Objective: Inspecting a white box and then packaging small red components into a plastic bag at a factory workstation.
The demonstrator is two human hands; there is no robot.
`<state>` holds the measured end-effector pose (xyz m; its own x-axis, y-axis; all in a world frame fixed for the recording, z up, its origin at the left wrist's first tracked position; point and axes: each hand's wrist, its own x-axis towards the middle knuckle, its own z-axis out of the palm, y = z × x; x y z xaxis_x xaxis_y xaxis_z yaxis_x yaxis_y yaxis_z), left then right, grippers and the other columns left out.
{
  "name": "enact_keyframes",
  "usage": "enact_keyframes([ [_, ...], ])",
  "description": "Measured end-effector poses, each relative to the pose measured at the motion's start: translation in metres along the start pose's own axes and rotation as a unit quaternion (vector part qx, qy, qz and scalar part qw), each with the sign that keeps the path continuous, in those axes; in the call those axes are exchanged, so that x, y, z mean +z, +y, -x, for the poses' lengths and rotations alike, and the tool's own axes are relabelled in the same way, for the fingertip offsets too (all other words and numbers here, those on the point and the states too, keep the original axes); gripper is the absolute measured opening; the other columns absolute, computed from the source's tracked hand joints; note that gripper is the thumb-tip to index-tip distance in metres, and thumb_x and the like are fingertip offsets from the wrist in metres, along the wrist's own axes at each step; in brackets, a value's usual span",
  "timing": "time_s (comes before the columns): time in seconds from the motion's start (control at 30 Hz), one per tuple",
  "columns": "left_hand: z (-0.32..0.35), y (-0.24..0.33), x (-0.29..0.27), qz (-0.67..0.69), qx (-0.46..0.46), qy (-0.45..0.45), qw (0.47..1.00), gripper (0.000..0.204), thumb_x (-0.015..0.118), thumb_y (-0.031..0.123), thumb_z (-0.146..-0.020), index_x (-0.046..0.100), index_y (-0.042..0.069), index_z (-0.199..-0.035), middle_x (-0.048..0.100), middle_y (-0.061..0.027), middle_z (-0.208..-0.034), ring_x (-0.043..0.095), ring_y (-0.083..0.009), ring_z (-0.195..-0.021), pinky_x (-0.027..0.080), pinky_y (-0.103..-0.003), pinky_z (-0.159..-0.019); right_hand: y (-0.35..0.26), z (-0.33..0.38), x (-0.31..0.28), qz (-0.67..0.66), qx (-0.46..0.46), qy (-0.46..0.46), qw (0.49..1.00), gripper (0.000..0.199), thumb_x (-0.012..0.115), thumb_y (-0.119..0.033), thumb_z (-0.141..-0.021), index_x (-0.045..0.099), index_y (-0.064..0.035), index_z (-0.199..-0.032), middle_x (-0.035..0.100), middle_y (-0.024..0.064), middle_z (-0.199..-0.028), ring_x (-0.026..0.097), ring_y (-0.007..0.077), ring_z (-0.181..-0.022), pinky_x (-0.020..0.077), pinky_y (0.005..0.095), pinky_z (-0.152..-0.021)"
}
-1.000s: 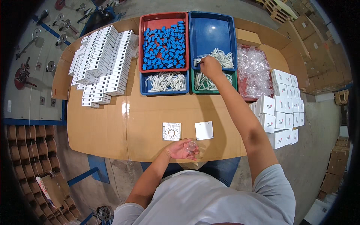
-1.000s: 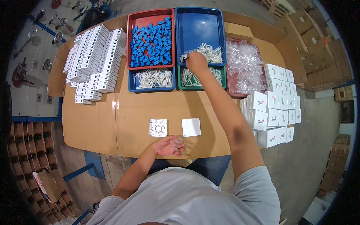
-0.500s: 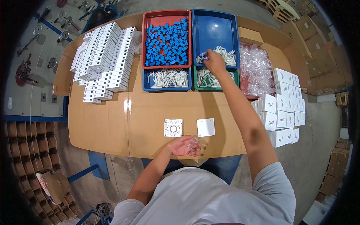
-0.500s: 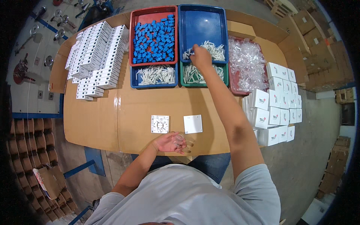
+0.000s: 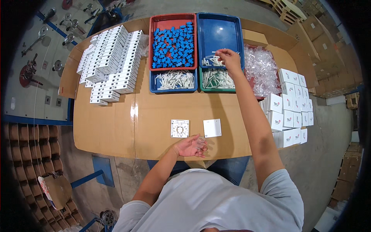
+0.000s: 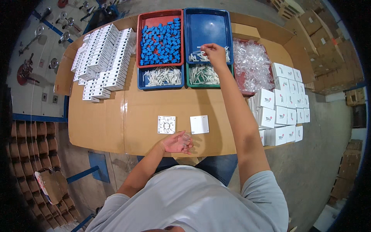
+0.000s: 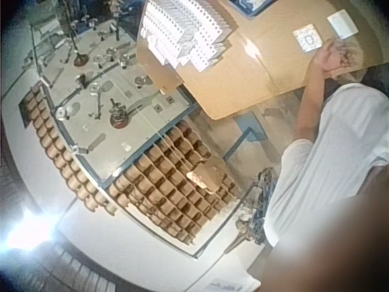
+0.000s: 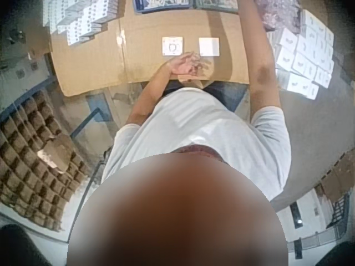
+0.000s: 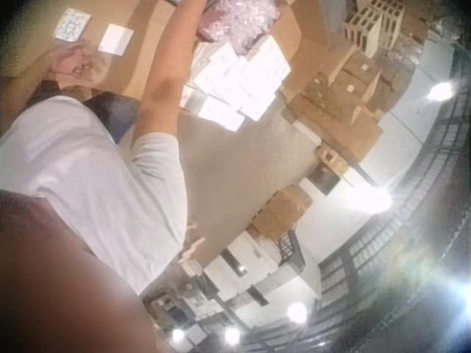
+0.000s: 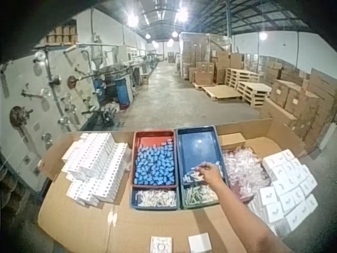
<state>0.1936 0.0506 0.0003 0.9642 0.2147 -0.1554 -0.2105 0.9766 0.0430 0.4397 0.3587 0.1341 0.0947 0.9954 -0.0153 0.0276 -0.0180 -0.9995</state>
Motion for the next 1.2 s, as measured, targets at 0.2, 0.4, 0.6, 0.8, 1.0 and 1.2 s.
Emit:
enact_keyframes([
  [0.2, -0.002, -0.001, 0.002, -0.013, 0.007, -0.004, 1.0, 0.063, 0.04, 0.063, -0.104, 0.059, 0.007, -0.126, 0.06, -0.0077, -0.1, 0.06, -0.0218, -0.084, 0.043, -0.051, -0.111, -0.028, 0.049, -0.012, -0.066, 0.032, 0.008, 0.997, 0.014, 0.073, -0.015, -0.095, 0.074, -0.0062, -0.106, 0.076, 0.0019, -0.097, 0.058, 0.0071, -0.073, 0.0457, 0.0214, -0.066],
  [0.4, 0.003, -0.014, -0.004, -0.008, 0.052, -0.015, 0.998, 0.064, 0.042, 0.063, -0.103, 0.061, 0.005, -0.122, 0.061, -0.006, -0.094, 0.061, -0.0244, -0.09, 0.042, -0.052, -0.11, -0.037, 0.119, -0.025, -0.073, 0.019, -0.033, 0.997, 0.016, 0.073, -0.012, -0.094, 0.073, -0.0016, -0.106, 0.073, 0.0012, -0.088, 0.055, 0.0061, -0.067, 0.0428, 0.0212, -0.063],
  [0.6, -0.002, -0.021, 0.067, -0.035, 0.214, 0.017, 0.976, 0.062, 0.039, 0.056, -0.108, 0.059, 0.001, -0.128, 0.066, -0.0063, -0.1, 0.064, -0.0228, -0.1, 0.045, -0.046, -0.109, -0.047, 0.194, -0.028, -0.054, 0.049, -0.035, 0.997, 0.016, 0.073, -0.008, -0.094, 0.072, 0.0015, -0.107, 0.072, 0.003, -0.087, 0.056, 0.0058, -0.068, 0.0434, 0.0212, -0.063],
  [0.8, -0.005, 0.0, 0.134, -0.117, 0.258, 0.067, 0.957, 0.067, 0.029, 0.058, -0.109, 0.058, 0.001, -0.128, 0.07, -0.0103, -0.097, 0.067, -0.0252, -0.094, 0.049, -0.043, -0.099, -0.06, 0.245, -0.021, -0.096, 0.054, -0.018, 0.994, 0.015, 0.075, -0.007, -0.092, 0.074, 0.0, -0.105, 0.066, -0.0019, -0.081, 0.055, 0.0047, -0.069, 0.0437, 0.0213, -0.063],
  [1.0, 0.004, 0.008, 0.171, -0.189, 0.281, 0.083, 0.937, 0.069, 0.027, 0.06, -0.109, 0.059, 0.001, -0.127, 0.073, -0.0164, -0.104, 0.069, -0.0228, -0.097, 0.052, -0.036, -0.092, -0.082, 0.271, -0.016, 0.02, 0.002, -0.102, 0.995, 0.016, 0.075, -0.009, -0.094, 0.074, 0.0007, -0.106, 0.07, -0.0007, -0.089, 0.057, 0.0033, -0.074, 0.0447, 0.0202, -0.065],
  [1.2, 0.004, 0.001, 0.175, -0.242, 0.286, 0.154, 0.914, 0.07, 0.022, 0.059, -0.109, 0.059, 0.003, -0.128, 0.071, -0.0184, -0.118, 0.07, -0.0231, -0.1, 0.051, -0.039, -0.097, -0.105, 0.285, -0.01, 0.137, -0.002, -0.16, 0.978, 0.014, 0.073, -0.008, -0.094, 0.075, -0.0025, -0.107, 0.07, -0.0018, -0.091, 0.058, 0.0036, -0.077, 0.0454, 0.0198, -0.068],
])
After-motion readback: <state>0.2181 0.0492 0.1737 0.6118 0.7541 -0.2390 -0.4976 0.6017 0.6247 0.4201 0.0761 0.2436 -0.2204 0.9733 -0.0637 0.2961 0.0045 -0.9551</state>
